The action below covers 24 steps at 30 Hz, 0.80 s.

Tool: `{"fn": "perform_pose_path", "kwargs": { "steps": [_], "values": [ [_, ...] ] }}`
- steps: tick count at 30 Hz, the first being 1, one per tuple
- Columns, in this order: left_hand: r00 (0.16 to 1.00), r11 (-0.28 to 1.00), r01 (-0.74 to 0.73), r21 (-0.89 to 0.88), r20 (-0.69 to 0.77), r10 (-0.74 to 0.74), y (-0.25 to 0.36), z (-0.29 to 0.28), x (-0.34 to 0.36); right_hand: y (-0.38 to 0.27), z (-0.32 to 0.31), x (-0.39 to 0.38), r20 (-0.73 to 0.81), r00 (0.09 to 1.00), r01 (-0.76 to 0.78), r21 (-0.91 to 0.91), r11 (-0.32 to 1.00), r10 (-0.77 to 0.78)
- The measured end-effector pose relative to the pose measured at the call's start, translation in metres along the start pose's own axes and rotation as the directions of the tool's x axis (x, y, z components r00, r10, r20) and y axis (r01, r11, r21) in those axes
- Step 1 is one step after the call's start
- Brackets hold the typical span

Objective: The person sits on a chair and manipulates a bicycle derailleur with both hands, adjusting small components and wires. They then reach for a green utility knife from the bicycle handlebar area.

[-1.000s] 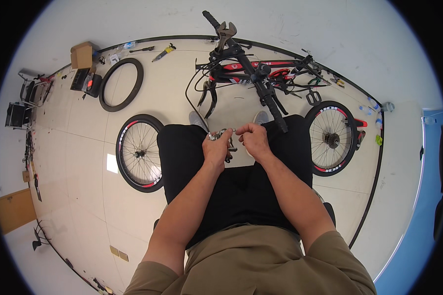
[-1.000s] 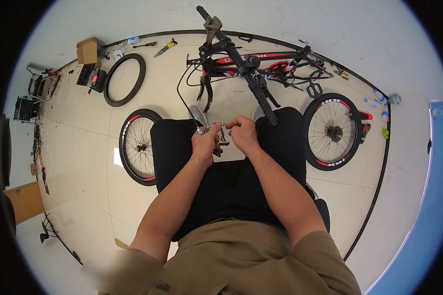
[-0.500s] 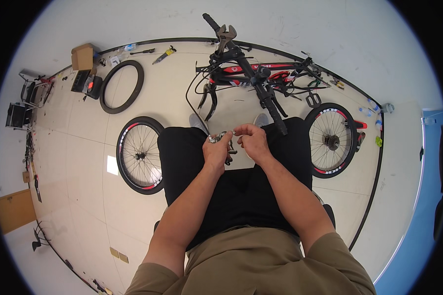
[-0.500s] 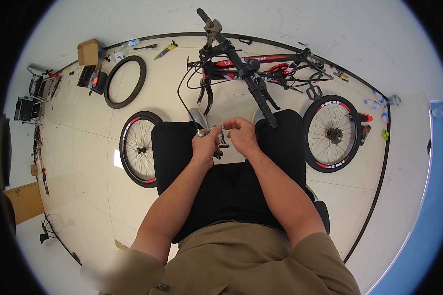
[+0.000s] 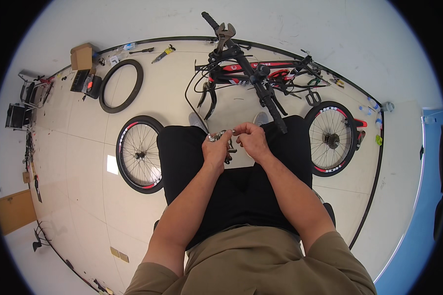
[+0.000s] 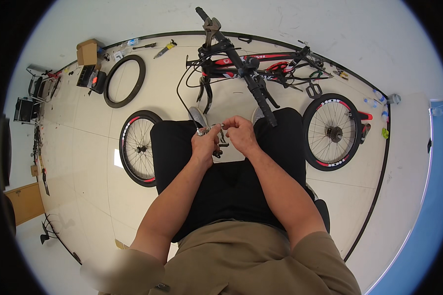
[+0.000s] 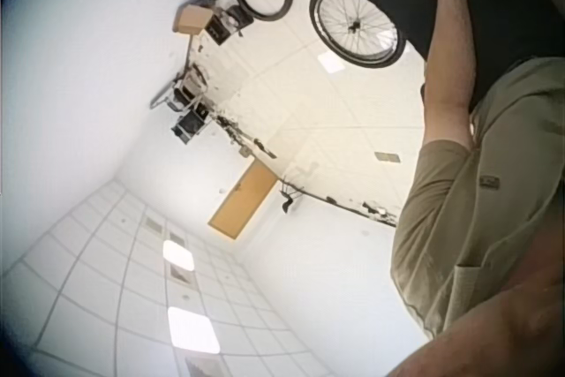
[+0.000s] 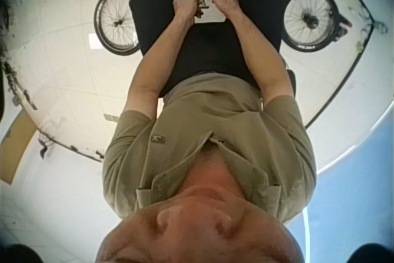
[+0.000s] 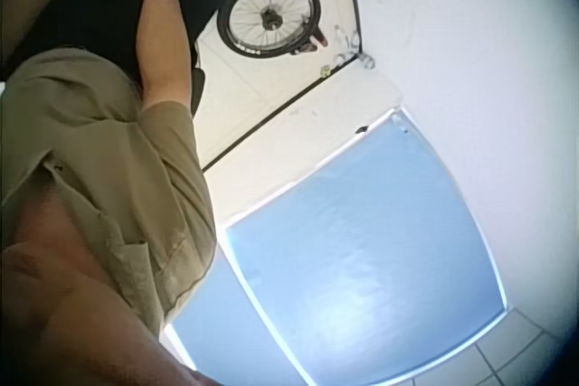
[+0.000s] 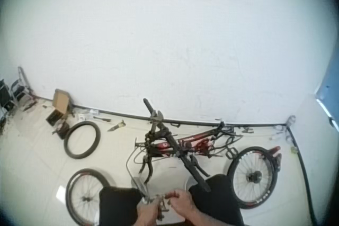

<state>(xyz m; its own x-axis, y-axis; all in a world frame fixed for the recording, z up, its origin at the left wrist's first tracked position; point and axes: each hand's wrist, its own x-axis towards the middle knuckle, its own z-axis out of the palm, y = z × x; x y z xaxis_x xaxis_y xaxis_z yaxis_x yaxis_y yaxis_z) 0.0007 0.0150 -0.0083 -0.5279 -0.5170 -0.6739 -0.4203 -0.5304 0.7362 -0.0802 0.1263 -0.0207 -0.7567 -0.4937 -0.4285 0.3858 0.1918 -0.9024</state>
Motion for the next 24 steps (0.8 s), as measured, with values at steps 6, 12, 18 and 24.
{"fn": "perform_pose_path", "kwargs": {
  "steps": [6,12,18,24],
  "values": [
    [1.000,1.000,-0.007,0.000,-0.009,0.007,-0.0013,0.0005,0.0015,0.0017,0.0060,-0.0013,0.044,0.993,0.109,0.028,0.994,-0.110],
    [1.000,1.000,-0.014,-0.006,-0.004,0.014,-0.0029,-0.0001,0.0032,0.0033,0.0046,0.0001,0.052,0.996,0.074,0.017,0.997,-0.075],
    [1.000,1.000,-0.002,-0.013,-0.005,0.002,-0.0003,-0.0001,0.0005,-0.0007,0.0059,-0.0015,0.049,0.998,0.034,0.026,0.999,-0.035],
    [1.000,0.999,0.014,-0.042,-0.014,-0.014,-0.0011,-0.0008,0.0021,-0.0002,0.0025,0.0000,0.034,0.999,-0.002,-0.086,0.996,0.005]
  ]
}}
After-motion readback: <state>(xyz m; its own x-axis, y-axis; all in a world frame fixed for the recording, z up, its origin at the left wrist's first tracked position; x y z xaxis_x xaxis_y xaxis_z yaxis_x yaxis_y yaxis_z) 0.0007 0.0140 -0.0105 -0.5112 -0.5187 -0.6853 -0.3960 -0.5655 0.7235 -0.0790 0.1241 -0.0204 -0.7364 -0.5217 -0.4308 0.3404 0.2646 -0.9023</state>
